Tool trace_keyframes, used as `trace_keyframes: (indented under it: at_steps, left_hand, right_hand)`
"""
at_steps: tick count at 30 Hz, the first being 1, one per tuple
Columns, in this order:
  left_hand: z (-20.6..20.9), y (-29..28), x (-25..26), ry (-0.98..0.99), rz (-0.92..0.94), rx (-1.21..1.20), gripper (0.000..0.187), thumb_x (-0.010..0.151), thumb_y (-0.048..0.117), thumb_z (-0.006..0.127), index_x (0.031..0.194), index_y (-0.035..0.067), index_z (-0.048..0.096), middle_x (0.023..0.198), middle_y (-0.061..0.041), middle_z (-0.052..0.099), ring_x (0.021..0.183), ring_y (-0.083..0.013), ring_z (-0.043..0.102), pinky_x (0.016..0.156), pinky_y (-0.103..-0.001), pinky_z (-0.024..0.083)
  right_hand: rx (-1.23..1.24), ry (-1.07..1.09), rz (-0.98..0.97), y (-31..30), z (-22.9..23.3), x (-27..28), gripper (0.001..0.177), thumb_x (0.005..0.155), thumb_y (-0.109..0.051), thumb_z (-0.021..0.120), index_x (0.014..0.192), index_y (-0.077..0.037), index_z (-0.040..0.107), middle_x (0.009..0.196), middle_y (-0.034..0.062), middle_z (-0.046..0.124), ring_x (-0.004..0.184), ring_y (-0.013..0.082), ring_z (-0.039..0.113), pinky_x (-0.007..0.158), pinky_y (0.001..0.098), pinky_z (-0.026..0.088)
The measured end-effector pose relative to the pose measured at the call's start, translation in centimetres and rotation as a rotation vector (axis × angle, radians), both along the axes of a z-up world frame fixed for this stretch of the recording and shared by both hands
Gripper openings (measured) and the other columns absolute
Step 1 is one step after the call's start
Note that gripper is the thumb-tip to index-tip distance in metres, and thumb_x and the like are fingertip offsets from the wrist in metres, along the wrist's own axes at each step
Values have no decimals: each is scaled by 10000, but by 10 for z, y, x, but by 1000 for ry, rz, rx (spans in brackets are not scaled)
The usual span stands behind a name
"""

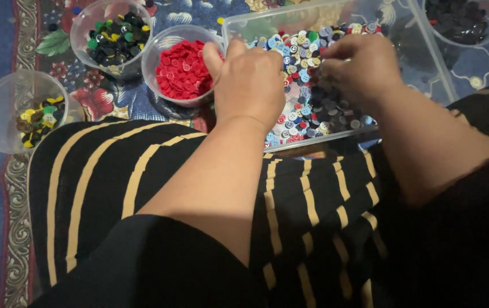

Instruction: Sorting red buttons from a large mixed container into a smaller dedicated container.

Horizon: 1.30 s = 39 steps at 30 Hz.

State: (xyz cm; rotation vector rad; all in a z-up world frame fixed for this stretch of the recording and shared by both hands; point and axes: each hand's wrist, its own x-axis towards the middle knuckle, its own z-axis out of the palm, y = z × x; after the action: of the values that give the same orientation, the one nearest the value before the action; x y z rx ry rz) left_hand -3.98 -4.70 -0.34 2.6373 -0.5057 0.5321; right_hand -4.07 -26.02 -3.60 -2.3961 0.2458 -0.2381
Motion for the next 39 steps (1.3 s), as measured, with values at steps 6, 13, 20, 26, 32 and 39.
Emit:
trace_keyframes:
  at_steps: [6, 13, 20, 26, 32, 39]
  left_hand:
    - [6, 2, -4, 432, -59, 459, 203, 860, 190, 617, 900, 141, 810, 968, -128, 755, 1056, -330, 540, 1013, -622, 224]
    - [13, -1, -6, 468, -59, 406, 225, 868, 157, 588, 900, 111, 807, 957, -127, 763, 1117, -342, 510, 1112, -661, 155]
    - [6, -2, -4, 426, -7, 248, 236, 875, 102, 570, 876, 144, 801, 997, -106, 761, 1027, -310, 568, 1079, -642, 207]
    - [-2, -2, 2, 553, 83, -4, 361, 992, 329, 426, 1127, 246, 750, 1128, -38, 765, 1273, -284, 572, 1196, -633, 68]
    - [17, 7, -2, 658, 109, -46, 392, 994, 457, 395, 1043, 355, 770, 1128, 53, 774, 1246, -236, 587, 1208, -580, 124]
    - [22, 8, -8, 694, 68, -37, 365, 960, 469, 420, 1068, 377, 756, 1114, 80, 771, 1255, -201, 583, 1178, -545, 185]
  right_hand:
    - [-411, -98, 403, 30, -10, 7, 179, 876, -175, 864, 1044, -121, 836, 908, 124, 673, 697, 296, 626, 674, 436, 514]
    - [-659, -68, 369, 42, -10, 14, 179, 858, -300, 774, 963, -170, 839, 951, 111, 711, 799, 355, 668, 686, 475, 544]
    - [-452, 145, 319, 44, 1, 13, 170, 867, -254, 765, 933, -103, 807, 802, 102, 751, 640, 335, 685, 656, 449, 551]
    - [209, 351, 225, 58, 30, -10, 148, 895, -253, 758, 979, -132, 753, 915, 103, 771, 793, 267, 773, 703, 444, 598]
    - [294, 299, 263, 63, 57, -19, 158, 940, -197, 729, 934, -39, 717, 821, 101, 743, 670, 220, 748, 616, 366, 592]
    - [403, 293, 222, 54, 40, -21, 83, 944, -134, 723, 915, -56, 722, 611, 109, 712, 483, 179, 658, 482, 268, 518]
